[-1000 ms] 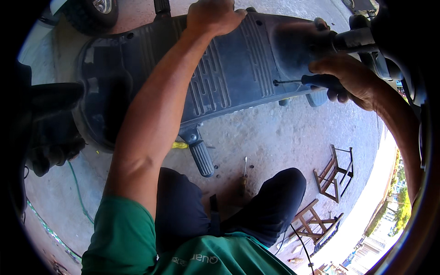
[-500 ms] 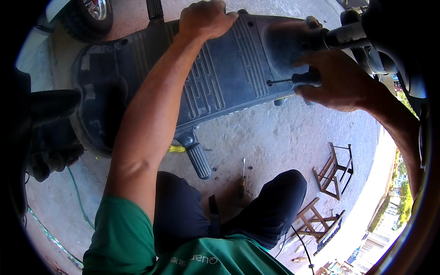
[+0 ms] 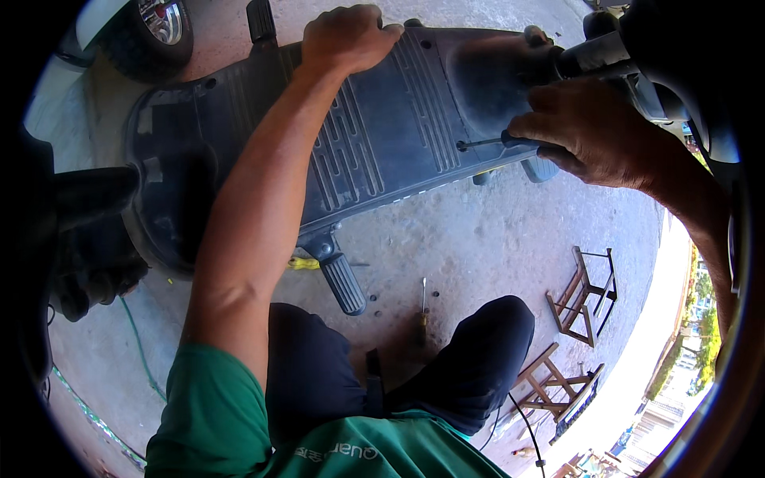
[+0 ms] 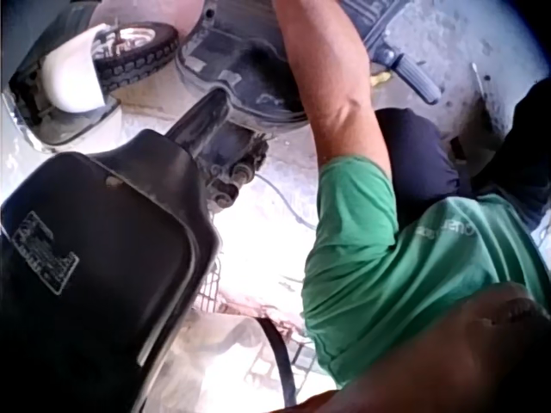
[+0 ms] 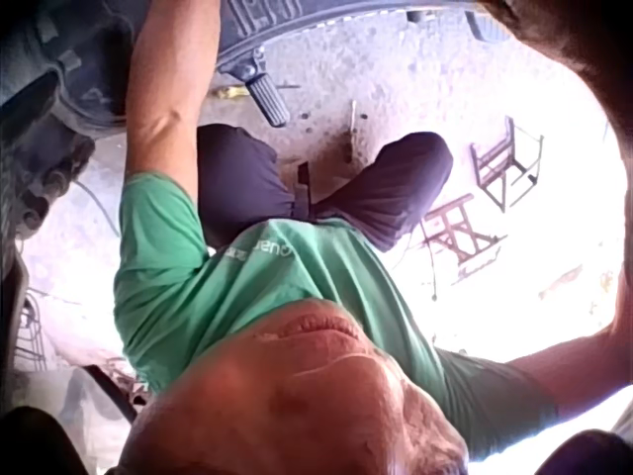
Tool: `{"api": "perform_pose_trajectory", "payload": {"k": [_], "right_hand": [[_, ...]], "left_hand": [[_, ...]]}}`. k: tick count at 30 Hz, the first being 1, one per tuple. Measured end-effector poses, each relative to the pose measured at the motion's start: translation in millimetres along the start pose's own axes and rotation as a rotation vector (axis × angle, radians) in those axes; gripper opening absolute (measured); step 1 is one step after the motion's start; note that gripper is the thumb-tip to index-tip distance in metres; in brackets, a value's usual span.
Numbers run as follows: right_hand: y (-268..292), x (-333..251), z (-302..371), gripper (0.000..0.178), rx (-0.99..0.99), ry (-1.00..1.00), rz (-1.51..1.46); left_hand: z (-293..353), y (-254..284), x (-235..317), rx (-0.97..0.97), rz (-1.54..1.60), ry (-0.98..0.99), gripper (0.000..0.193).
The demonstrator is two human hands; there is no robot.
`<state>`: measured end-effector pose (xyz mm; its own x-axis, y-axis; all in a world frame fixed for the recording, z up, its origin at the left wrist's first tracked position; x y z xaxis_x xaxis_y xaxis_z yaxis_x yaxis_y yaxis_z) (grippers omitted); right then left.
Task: The person walks through a cluttered workshop and approaches a scooter. They pick up a screwdriver and begin unscrewing the floorboard of the scooter, removing several screws and placing them on the ground.
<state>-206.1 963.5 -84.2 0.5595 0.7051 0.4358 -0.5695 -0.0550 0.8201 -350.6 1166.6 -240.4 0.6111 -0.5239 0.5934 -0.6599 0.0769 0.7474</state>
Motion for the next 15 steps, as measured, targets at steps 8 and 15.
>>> {"api": "perform_pose_trajectory", "payload": {"k": [8,15], "right_hand": [[11,0,-2,0.019,-0.203,-0.951,-0.775],[5,9,-4,0.022,-0.235,-0.538,-0.48]], "left_hand": [[-2,-2,1,-0.019,-0.009,-0.003,0.051],[-3,-3,-2,0.011,-0.023,-0.022,0.051]]}}
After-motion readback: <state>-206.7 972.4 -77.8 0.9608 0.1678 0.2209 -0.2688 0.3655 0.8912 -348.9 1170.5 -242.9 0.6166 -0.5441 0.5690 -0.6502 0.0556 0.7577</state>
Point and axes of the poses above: each hand's wrist, its own z-axis away from the middle knuckle, its own y-axis out of the back of the hand, x = y × z, the point moved 4 cm from there along -z, towards the middle knuckle, and after that the axes turned 14 degrees about z, right-handed, at the moved point
